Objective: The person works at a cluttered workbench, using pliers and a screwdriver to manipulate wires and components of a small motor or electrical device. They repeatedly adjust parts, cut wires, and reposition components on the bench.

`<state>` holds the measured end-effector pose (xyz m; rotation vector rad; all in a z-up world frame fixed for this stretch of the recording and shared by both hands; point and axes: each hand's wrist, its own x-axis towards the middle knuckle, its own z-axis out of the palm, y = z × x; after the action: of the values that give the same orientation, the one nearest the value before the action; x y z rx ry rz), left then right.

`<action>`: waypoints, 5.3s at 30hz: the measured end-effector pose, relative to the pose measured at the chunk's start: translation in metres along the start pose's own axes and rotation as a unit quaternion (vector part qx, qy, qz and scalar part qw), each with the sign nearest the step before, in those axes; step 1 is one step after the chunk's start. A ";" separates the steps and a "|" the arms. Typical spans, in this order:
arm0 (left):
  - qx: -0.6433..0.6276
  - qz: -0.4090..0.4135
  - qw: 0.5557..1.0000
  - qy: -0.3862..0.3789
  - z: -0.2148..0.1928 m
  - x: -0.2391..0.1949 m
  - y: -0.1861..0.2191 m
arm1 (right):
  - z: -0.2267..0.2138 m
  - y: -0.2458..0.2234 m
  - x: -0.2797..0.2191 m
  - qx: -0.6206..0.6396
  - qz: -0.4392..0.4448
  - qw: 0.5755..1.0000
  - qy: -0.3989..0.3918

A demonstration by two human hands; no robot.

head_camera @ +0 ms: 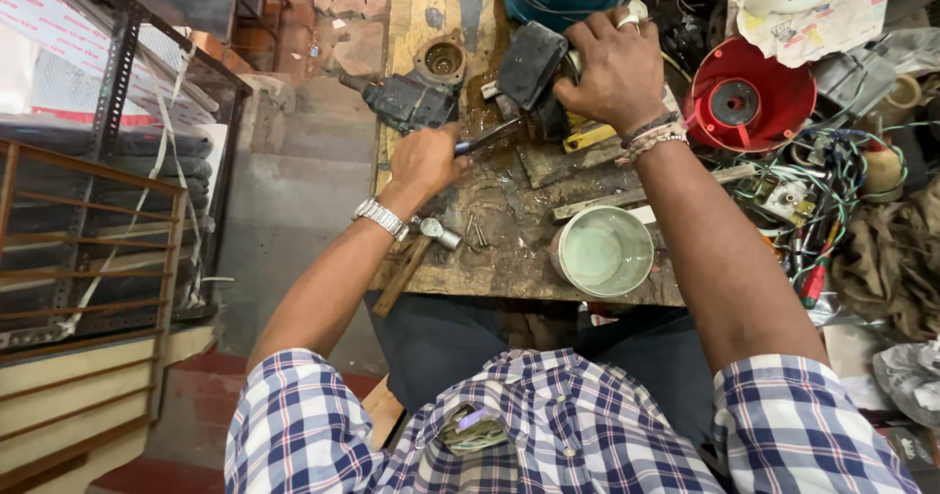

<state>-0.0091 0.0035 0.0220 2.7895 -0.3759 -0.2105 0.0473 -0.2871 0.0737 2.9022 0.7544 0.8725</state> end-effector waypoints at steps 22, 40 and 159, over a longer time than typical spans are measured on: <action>-0.076 0.129 0.984 0.098 0.021 -0.005 -0.023 | 0.000 0.000 -0.004 0.023 0.006 1.000 -0.011; -0.045 0.096 0.961 0.257 0.032 -0.034 -0.032 | -0.064 -0.111 -0.052 0.450 0.183 0.872 0.056; 0.019 0.187 0.968 0.166 0.041 -0.064 -0.052 | 0.163 -0.228 -0.061 0.850 0.516 0.105 0.025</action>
<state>-0.0654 0.0569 -0.0270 2.6564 -0.8074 0.3490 -0.0131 -0.0949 -0.1300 -0.4554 0.4424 0.3028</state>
